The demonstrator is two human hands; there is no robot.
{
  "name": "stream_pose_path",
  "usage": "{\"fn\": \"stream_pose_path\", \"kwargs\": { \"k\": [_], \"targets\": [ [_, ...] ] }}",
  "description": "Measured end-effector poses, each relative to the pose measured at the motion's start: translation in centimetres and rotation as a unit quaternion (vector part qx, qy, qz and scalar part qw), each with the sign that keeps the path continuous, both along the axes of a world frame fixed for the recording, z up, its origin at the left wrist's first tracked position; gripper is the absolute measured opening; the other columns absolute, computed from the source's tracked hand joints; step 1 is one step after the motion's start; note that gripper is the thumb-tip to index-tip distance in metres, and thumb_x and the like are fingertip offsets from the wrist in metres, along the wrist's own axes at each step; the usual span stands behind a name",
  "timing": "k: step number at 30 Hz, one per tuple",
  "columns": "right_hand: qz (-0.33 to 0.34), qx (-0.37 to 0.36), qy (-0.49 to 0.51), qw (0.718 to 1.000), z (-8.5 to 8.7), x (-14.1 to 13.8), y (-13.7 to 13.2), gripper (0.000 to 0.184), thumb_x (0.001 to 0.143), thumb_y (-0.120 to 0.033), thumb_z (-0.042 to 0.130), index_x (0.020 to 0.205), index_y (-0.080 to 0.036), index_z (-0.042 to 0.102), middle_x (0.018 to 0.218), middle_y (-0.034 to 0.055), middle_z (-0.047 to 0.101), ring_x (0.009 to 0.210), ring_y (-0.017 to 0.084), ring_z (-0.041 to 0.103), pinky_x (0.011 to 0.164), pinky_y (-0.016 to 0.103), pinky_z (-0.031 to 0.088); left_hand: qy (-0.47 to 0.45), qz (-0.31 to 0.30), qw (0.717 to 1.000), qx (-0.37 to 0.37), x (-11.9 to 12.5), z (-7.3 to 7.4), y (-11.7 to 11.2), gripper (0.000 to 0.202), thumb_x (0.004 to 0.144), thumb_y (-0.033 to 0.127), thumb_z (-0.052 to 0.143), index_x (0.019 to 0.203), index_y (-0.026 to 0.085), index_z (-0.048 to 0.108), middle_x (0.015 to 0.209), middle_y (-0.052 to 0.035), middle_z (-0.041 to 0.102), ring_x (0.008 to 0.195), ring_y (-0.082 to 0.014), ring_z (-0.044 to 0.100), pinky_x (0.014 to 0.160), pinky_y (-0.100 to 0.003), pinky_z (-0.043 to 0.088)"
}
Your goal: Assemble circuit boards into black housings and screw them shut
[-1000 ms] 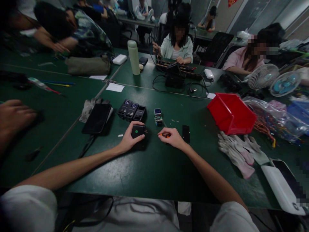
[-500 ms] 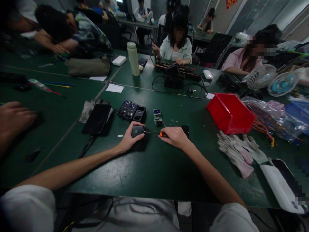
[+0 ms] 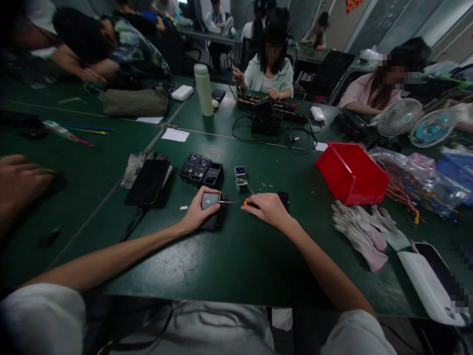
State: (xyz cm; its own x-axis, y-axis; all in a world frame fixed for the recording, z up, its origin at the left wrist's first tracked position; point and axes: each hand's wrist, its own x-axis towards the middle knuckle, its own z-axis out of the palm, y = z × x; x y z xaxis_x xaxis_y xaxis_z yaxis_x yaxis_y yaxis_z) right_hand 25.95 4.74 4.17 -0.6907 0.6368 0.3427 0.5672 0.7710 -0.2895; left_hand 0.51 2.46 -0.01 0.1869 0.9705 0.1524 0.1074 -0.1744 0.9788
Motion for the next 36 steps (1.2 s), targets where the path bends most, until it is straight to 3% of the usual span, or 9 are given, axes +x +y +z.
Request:
{"fn": "stream_pose_path", "kwargs": {
  "k": [9,15,20,26,36],
  "targets": [
    [-0.013,-0.048,0.031,0.998,-1.4,-0.2,0.0,0.027,0.085,-0.039,0.063,0.095,-0.014,0.062,0.085,0.0062,0.069,0.074,0.017,0.066,0.067,0.028,0.052,0.012,0.004,1.000,-0.010,0.0,-0.2,0.1,0.036,0.079,0.037,0.063,0.106,0.019,0.048,0.103,-0.0037,0.062,0.092,-0.0183,0.060,0.086,-0.032,0.046],
    [-0.010,-0.026,0.029,0.999,-2.5,0.0,0.2,0.016,0.085,-0.025,0.062,0.096,-0.013,0.060,0.086,0.0066,0.068,0.076,0.017,0.065,0.068,0.029,0.052,0.036,0.019,0.999,-0.010,-0.2,-0.3,0.2,0.029,0.083,0.036,0.057,0.105,0.020,0.050,0.102,-0.0025,0.060,0.086,-0.0164,0.057,0.081,-0.029,0.044],
    [0.011,-0.005,0.015,1.000,-2.0,0.3,0.4,0.017,0.089,-0.029,0.058,0.093,-0.013,0.063,0.087,0.0077,0.068,0.078,0.017,0.064,0.067,0.029,0.052,0.047,0.016,0.999,-0.008,-0.3,-0.2,0.2,0.027,0.083,0.034,0.056,0.106,0.020,0.050,0.104,-0.0024,0.059,0.088,-0.0170,0.056,0.082,-0.030,0.044],
    [0.001,0.018,-0.013,1.000,-1.2,0.4,0.5,0.031,0.090,-0.038,0.055,0.105,-0.013,0.065,0.088,0.0086,0.069,0.078,0.018,0.065,0.067,0.030,0.052,0.044,0.018,0.999,-0.006,-0.2,-0.4,0.3,0.027,0.083,0.034,0.056,0.106,0.020,0.050,0.106,-0.0027,0.059,0.091,-0.0176,0.056,0.085,-0.031,0.043],
    [-0.007,-0.032,-0.005,0.999,-0.5,0.2,0.2,0.030,0.088,-0.036,0.059,0.109,-0.014,0.061,0.095,0.0084,0.070,0.082,0.018,0.067,0.072,0.030,0.053,0.043,0.009,0.999,-0.014,-0.2,-0.2,0.3,0.028,0.083,0.035,0.055,0.106,0.020,0.050,0.106,-0.0030,0.060,0.090,-0.0178,0.057,0.084,-0.031,0.044]
  ]
}}
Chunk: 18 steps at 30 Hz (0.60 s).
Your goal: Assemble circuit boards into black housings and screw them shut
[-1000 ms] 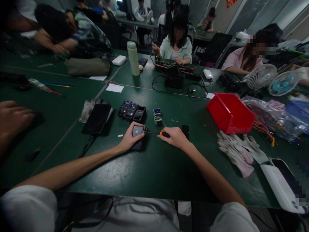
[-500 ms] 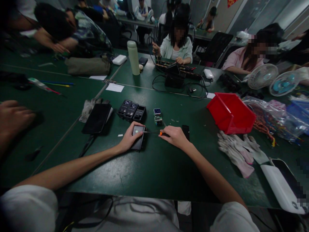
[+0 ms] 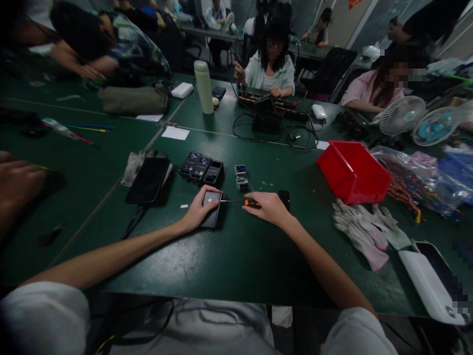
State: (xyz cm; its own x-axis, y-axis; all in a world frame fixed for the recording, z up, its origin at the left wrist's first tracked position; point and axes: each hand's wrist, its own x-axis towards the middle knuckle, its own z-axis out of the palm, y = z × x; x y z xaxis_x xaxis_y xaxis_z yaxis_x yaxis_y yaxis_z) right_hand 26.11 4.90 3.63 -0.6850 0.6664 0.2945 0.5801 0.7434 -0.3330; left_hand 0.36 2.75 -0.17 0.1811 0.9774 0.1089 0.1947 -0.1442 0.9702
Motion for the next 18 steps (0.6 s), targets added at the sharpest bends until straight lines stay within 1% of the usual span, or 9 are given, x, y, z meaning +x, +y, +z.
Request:
{"fn": "stream_pose_path", "kwargs": {
  "k": [6,11,18],
  "targets": [
    [-0.006,0.000,-0.002,1.000,0.03,0.16,0.24,0.016,0.086,-0.030,0.061,0.093,-0.015,0.060,0.084,0.0062,0.067,0.074,0.017,0.064,0.064,0.028,0.050,0.002,0.007,1.000,0.010,-0.07,-0.15,0.15,0.027,0.083,0.035,0.054,0.105,0.020,0.052,0.107,-0.0037,0.060,0.094,-0.0192,0.057,0.088,-0.033,0.043],
    [-0.002,0.001,-0.007,1.000,0.02,0.24,0.31,0.017,0.087,-0.033,0.059,0.088,-0.016,0.059,0.082,0.0059,0.067,0.071,0.017,0.063,0.060,0.027,0.048,-0.001,0.013,1.000,0.010,-0.06,-0.15,0.20,0.027,0.082,0.035,0.055,0.104,0.019,0.053,0.107,-0.0039,0.061,0.094,-0.0197,0.057,0.089,-0.034,0.043],
    [-0.003,0.000,-0.024,1.000,0.00,0.37,0.41,0.018,0.087,-0.033,0.059,0.087,-0.016,0.059,0.080,0.0055,0.066,0.070,0.016,0.062,0.060,0.025,0.046,0.001,0.015,1.000,0.014,-0.07,-0.12,0.18,0.025,0.083,0.034,0.055,0.103,0.019,0.054,0.105,-0.0034,0.061,0.093,-0.0194,0.057,0.088,-0.033,0.043]
  ]
}}
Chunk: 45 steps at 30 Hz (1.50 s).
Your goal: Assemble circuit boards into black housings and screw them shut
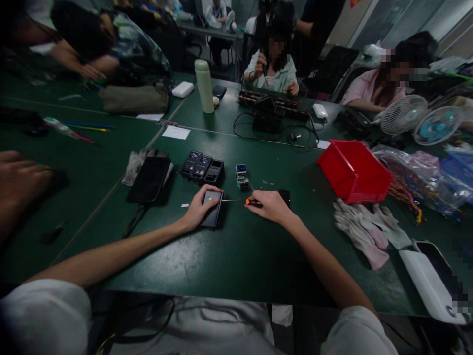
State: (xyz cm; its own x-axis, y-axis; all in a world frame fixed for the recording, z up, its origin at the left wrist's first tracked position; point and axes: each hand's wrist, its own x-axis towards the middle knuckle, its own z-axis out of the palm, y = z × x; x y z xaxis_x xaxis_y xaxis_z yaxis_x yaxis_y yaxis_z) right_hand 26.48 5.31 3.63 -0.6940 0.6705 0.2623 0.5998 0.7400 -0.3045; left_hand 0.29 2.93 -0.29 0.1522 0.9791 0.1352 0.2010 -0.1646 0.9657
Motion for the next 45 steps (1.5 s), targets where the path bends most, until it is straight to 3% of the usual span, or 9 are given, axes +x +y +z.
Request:
{"fn": "stream_pose_path", "kwargs": {
  "k": [29,45],
  "targets": [
    [0.019,0.005,-0.002,1.000,0.4,-0.1,-0.3,0.020,0.090,-0.035,0.055,0.087,-0.016,0.061,0.078,0.0050,0.066,0.066,0.015,0.060,0.059,0.026,0.045,-0.002,-0.011,1.000,-0.005,0.1,0.1,-0.1,0.028,0.082,0.035,0.056,0.105,0.020,0.051,0.106,-0.0034,0.060,0.092,-0.0187,0.057,0.087,-0.033,0.044],
    [0.019,-0.016,-0.014,1.000,1.1,-0.3,-0.5,0.028,0.092,-0.039,0.051,0.100,-0.015,0.064,0.088,0.0063,0.069,0.077,0.017,0.066,0.068,0.028,0.050,-0.012,-0.020,1.000,0.004,0.1,0.3,-0.4,0.034,0.079,0.036,0.062,0.105,0.020,0.048,0.107,-0.0043,0.061,0.092,-0.0181,0.059,0.085,-0.031,0.045]
  ]
}}
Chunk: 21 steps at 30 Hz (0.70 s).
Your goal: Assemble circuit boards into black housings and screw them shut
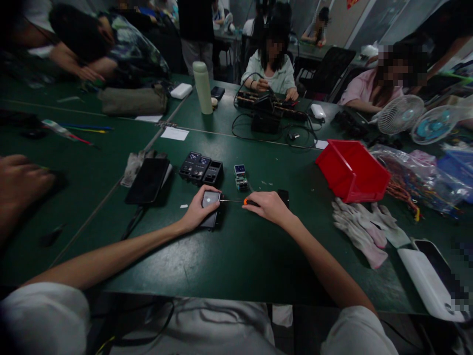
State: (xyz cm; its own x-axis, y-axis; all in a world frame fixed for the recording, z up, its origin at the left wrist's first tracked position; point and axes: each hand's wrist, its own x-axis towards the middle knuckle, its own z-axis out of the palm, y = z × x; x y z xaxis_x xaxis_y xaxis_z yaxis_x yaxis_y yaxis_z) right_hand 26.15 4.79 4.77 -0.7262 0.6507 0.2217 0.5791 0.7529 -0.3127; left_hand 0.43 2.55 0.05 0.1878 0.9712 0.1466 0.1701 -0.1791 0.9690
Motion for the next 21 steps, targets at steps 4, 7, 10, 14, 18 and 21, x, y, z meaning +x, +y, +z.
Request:
{"fn": "stream_pose_path", "kwargs": {
  "k": [4,7,10,14,18,21],
  "targets": [
    [0.000,-0.006,-0.003,1.000,-0.01,-0.07,-0.02,0.029,0.093,-0.038,0.050,0.103,-0.015,0.064,0.092,0.0070,0.070,0.081,0.017,0.067,0.070,0.028,0.051,0.003,-0.002,1.000,0.000,-0.02,0.08,-0.04,0.034,0.079,0.036,0.062,0.106,0.020,0.048,0.107,-0.0043,0.061,0.093,-0.0183,0.059,0.086,-0.032,0.045],
    [-0.003,-0.007,-0.003,1.000,-0.03,-0.11,-0.02,0.029,0.093,-0.037,0.050,0.103,-0.015,0.064,0.093,0.0076,0.070,0.081,0.018,0.067,0.070,0.029,0.052,0.004,0.001,1.000,0.002,-0.04,0.02,-0.01,0.035,0.078,0.036,0.062,0.106,0.020,0.048,0.106,-0.0043,0.061,0.092,-0.0181,0.059,0.086,-0.032,0.045],
    [-0.011,-0.018,-0.009,1.000,0.05,-0.16,-0.04,0.029,0.093,-0.037,0.051,0.104,-0.014,0.064,0.092,0.0080,0.070,0.081,0.018,0.067,0.070,0.029,0.051,0.003,0.007,1.000,0.006,-0.05,-0.13,0.09,0.034,0.078,0.035,0.063,0.105,0.019,0.049,0.105,-0.0039,0.061,0.089,-0.0170,0.058,0.084,-0.031,0.045],
    [-0.023,-0.036,-0.017,0.999,0.14,-0.25,-0.07,0.031,0.093,-0.038,0.050,0.105,-0.013,0.063,0.094,0.0084,0.070,0.082,0.018,0.066,0.071,0.029,0.051,0.001,0.019,1.000,0.001,-0.03,-0.27,0.20,0.036,0.077,0.036,0.065,0.104,0.019,0.050,0.103,-0.0034,0.062,0.087,-0.0164,0.058,0.083,-0.030,0.046],
    [-0.032,-0.044,-0.018,0.998,-0.03,-0.29,-0.05,0.032,0.094,-0.040,0.049,0.105,-0.014,0.063,0.095,0.0083,0.069,0.083,0.019,0.066,0.072,0.030,0.050,0.000,0.027,1.000,-0.004,-0.05,-0.19,0.19,0.036,0.076,0.037,0.066,0.103,0.019,0.051,0.100,-0.0027,0.062,0.085,-0.0156,0.058,0.081,-0.028,0.046],
    [-0.030,-0.050,-0.008,0.998,-0.16,-0.23,0.01,0.031,0.093,-0.040,0.049,0.105,-0.014,0.063,0.095,0.0081,0.069,0.083,0.019,0.065,0.072,0.030,0.050,-0.006,0.024,1.000,-0.003,-0.05,-0.10,0.16,0.035,0.076,0.036,0.066,0.103,0.019,0.051,0.099,-0.0022,0.062,0.084,-0.0152,0.058,0.080,-0.028,0.046]
  ]
}}
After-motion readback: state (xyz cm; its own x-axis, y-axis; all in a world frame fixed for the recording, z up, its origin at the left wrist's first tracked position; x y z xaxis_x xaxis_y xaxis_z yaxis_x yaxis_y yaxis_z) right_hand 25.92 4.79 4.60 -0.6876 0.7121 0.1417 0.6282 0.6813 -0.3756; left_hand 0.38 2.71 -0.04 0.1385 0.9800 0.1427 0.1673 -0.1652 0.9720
